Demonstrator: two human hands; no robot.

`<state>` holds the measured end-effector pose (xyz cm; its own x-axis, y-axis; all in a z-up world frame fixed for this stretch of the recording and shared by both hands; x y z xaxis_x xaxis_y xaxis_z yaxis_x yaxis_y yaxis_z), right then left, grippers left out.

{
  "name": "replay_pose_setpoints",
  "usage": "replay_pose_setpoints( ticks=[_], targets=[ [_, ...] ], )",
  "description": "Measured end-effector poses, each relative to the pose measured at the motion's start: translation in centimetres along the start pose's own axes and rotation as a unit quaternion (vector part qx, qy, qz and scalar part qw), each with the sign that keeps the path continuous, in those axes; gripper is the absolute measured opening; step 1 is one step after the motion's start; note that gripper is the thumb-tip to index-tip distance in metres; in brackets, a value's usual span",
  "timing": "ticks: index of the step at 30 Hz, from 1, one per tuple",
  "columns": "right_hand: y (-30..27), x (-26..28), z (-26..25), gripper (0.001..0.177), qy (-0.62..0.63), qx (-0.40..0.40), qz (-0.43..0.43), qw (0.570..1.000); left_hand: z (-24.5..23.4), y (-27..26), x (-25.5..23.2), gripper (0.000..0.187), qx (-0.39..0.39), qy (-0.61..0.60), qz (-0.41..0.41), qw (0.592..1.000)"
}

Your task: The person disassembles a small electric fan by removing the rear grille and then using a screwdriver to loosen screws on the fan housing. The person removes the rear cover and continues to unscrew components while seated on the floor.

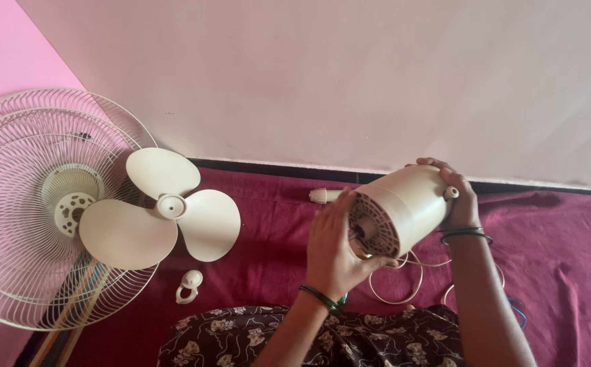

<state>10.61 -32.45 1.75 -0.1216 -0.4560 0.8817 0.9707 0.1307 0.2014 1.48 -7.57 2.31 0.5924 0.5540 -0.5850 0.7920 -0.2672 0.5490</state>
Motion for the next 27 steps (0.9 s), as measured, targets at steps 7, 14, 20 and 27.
replay_pose_setpoints(
  ticks=[7,14,20,27],
  targets=[
    [-1.4,-0.1,2.4,0.047,-0.189,-0.127,-0.043,0.973,-2.2,-0.5,1.4,0.068,-0.057,0.063,0.001,0.996],
    [-2.2,-0.7,6.7,0.047,-0.281,-0.109,-0.039,0.953,-4.3,0.3,3.4,0.049,-0.044,0.1,-0.038,0.993],
    [-2.2,-1.1,8.4,0.052,-0.31,-0.079,-0.038,0.947,-6.1,0.3,4.4,0.05,-0.064,0.093,-0.018,0.993],
    [-2.6,-1.9,7.9,0.053,-0.327,-0.076,-0.069,0.939,-5.6,0.8,5.1,0.055,-0.039,0.02,-0.075,0.996]
  ],
)
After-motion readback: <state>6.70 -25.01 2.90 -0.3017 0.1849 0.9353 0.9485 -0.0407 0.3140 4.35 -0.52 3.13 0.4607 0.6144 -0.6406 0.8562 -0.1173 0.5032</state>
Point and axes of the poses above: each hand's wrist, its own y-axis towards the middle knuckle, its own z-axis out of the palm, x = y × z, the point moved 3 cm from there along y, towards the middle knuckle, and after that the axes turned 9 degrees about x, right-handed, at the moved point
